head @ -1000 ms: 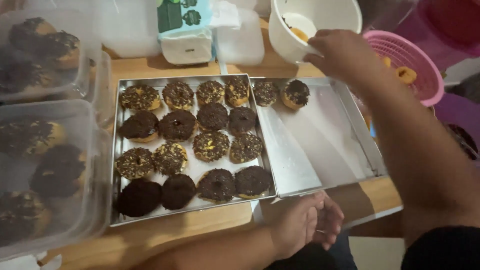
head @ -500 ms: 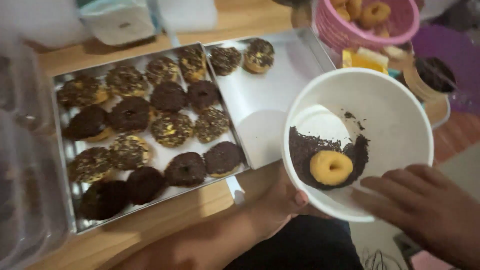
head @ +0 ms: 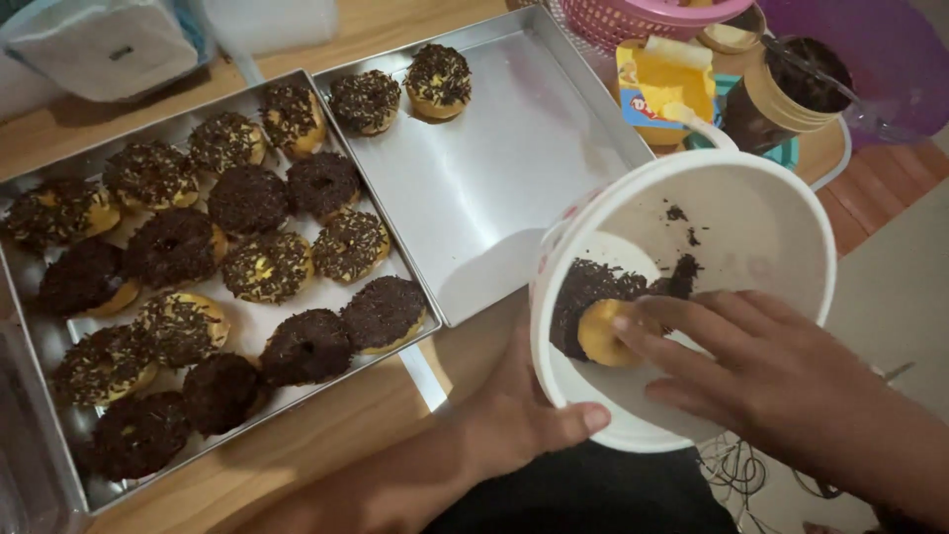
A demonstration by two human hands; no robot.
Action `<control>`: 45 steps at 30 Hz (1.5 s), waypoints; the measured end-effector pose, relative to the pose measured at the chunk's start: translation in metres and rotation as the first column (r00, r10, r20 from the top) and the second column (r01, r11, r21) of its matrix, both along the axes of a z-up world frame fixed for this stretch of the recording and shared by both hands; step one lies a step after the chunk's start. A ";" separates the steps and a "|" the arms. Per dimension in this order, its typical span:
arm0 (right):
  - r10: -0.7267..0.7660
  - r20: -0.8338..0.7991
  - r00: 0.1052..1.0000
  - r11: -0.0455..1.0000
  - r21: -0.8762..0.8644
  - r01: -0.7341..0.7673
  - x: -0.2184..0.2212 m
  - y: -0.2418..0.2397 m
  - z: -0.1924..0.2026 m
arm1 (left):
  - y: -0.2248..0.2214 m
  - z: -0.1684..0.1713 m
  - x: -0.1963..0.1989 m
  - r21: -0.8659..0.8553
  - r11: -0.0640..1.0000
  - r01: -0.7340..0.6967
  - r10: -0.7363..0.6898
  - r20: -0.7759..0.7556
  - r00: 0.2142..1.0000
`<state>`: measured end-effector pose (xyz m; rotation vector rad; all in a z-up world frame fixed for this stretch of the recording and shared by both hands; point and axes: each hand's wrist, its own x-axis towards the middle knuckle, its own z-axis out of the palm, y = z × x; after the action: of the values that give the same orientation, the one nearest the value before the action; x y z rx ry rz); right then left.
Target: Applying margarine and chocolate sprinkles to donuts manually using a spoon and dipping bowl.
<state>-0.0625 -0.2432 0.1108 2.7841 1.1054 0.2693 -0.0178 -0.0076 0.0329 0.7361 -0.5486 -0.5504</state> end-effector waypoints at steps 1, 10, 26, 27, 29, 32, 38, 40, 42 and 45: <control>0.020 -0.040 0.999 0.999 -0.041 -0.022 0.004 0.002 -0.001 | 0.003 -0.006 -0.003 0.194 0.981 0.015 -0.013 -0.015 1.000; 0.021 0.078 0.997 1.000 -0.021 -0.019 0.016 0.020 0.009 | 0.010 0.001 -0.003 0.445 0.895 0.024 -0.019 -0.015 1.000; 0.082 -0.024 0.996 0.997 -0.008 -0.083 0.015 0.026 -0.011 | 0.007 -0.005 -0.005 0.347 0.935 -0.077 0.025 0.154 0.988; 0.080 -0.024 0.996 0.997 -0.008 -0.081 0.015 0.026 -0.008 | 0.005 -0.011 -0.007 0.346 0.935 -0.076 0.023 0.154 0.988; 0.082 0.012 0.997 0.997 0.003 -0.082 0.016 0.025 -0.001 | 0.002 -0.021 -0.011 0.417 0.908 -0.033 0.027 0.019 0.999; -0.021 0.012 1.000 1.000 0.011 0.021 0.011 0.026 0.006 | 0.005 -0.009 -0.006 0.339 0.941 -0.009 0.004 0.017 1.000; 0.033 -0.132 0.991 0.970 0.243 0.000 0.018 0.023 -0.007 | 0.002 -0.004 -0.003 0.092 0.996 0.013 -0.014 0.013 1.000; -0.057 -0.252 0.966 0.922 0.359 0.148 0.017 0.017 0.000 | -0.001 -0.010 -0.007 0.082 0.997 0.012 -0.009 -0.037 0.999; -0.131 -0.370 0.920 0.845 0.444 0.299 0.016 0.012 0.007 | -0.004 -0.012 -0.006 0.066 0.998 0.013 -0.007 -0.080 0.997; 0.085 -0.655 0.750 0.458 0.695 0.555 0.017 0.023 0.029 | -0.004 -0.011 -0.004 0.025 0.999 -0.048 0.049 -0.029 0.998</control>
<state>-0.0452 -0.2205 0.1397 4.1607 0.6393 -0.2570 -0.0220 -0.0112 0.0220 0.7612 -0.4964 -0.5230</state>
